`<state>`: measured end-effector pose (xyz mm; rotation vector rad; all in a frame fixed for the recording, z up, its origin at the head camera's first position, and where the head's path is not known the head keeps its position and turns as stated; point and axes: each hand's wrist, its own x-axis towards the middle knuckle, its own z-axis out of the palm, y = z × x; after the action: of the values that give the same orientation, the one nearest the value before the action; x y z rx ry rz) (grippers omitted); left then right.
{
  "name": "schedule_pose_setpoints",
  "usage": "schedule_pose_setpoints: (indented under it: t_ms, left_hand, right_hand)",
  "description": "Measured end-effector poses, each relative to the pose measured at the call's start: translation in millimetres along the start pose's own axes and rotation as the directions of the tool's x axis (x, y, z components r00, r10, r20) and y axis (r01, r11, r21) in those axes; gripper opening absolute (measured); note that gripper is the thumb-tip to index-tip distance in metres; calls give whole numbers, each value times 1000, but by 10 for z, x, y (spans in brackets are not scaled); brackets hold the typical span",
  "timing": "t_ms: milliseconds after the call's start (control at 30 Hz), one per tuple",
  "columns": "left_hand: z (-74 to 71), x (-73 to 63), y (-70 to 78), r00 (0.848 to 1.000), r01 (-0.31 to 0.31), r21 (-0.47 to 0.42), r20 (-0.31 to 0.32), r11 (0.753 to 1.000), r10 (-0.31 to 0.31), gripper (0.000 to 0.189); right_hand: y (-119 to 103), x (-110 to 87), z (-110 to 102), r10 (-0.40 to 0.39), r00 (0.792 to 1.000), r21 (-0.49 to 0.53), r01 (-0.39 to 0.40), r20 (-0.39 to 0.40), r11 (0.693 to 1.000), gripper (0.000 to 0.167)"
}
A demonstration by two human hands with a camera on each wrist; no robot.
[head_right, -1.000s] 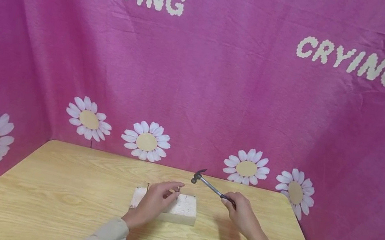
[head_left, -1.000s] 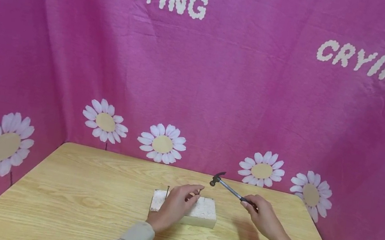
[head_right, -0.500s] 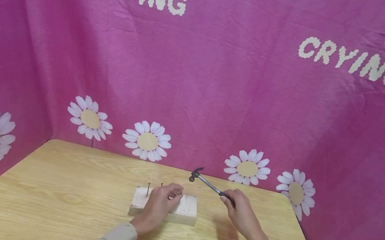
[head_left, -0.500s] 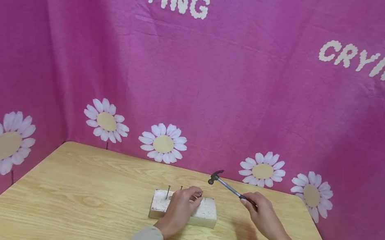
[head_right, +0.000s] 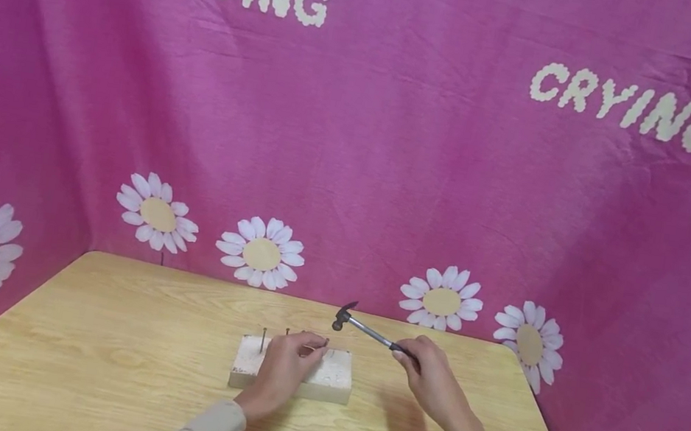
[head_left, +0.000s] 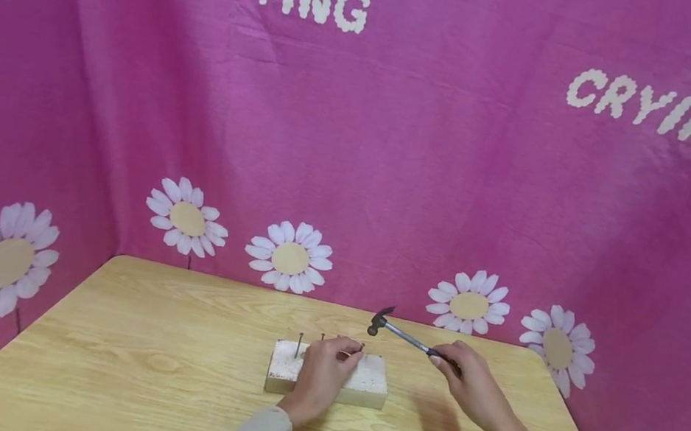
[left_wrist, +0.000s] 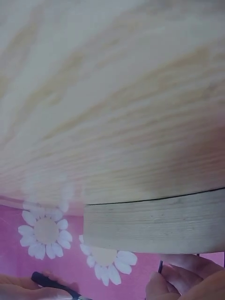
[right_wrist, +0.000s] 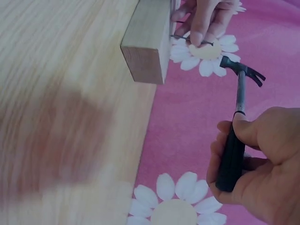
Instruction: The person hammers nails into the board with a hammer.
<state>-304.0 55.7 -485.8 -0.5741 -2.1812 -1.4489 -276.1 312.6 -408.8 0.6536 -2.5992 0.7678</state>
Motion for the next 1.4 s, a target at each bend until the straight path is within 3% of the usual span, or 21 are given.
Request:
schedule_pose_setpoints:
  t_ms: [200,400,667,900,1000,1200,1400]
  left_hand:
    - [-51,-7,-29,999,30,-80,35,996,-27,12]
    - [-99,-1,-63,996,41,-83,87,996,-34,12]
    - [-192,65,-164,986,16,-95,166,995,0,12]
    - [-229,86,-203,975,51,-126,219,991,-22,11]
    - [-211,78,-178,980,58,-113,198,992,-35,11]
    - [-126,31,-106,994,84,-81,81,993,-77,9]
    - [-62,20,-59,998,56,-23,2,998,-56,8]
  right_hand:
    - [-23,-8,-48,-52,998,-14,52,-18,999,8]
    - [-20,-21,-36,-57,998,-16,57,-17,998,8]
    - [-37,-9,-8,-74,997,-10,74,-24,997,7]
    - [-32,-1,0,-109,994,-14,109,-30,994,7]
    - [-57,11,-14,-109,994,-14,109,-22,994,8]
    - [-102,42,-21,-179,983,-39,177,-36,983,9]
    - [-138,54,25,-253,965,-88,247,-71,965,10]
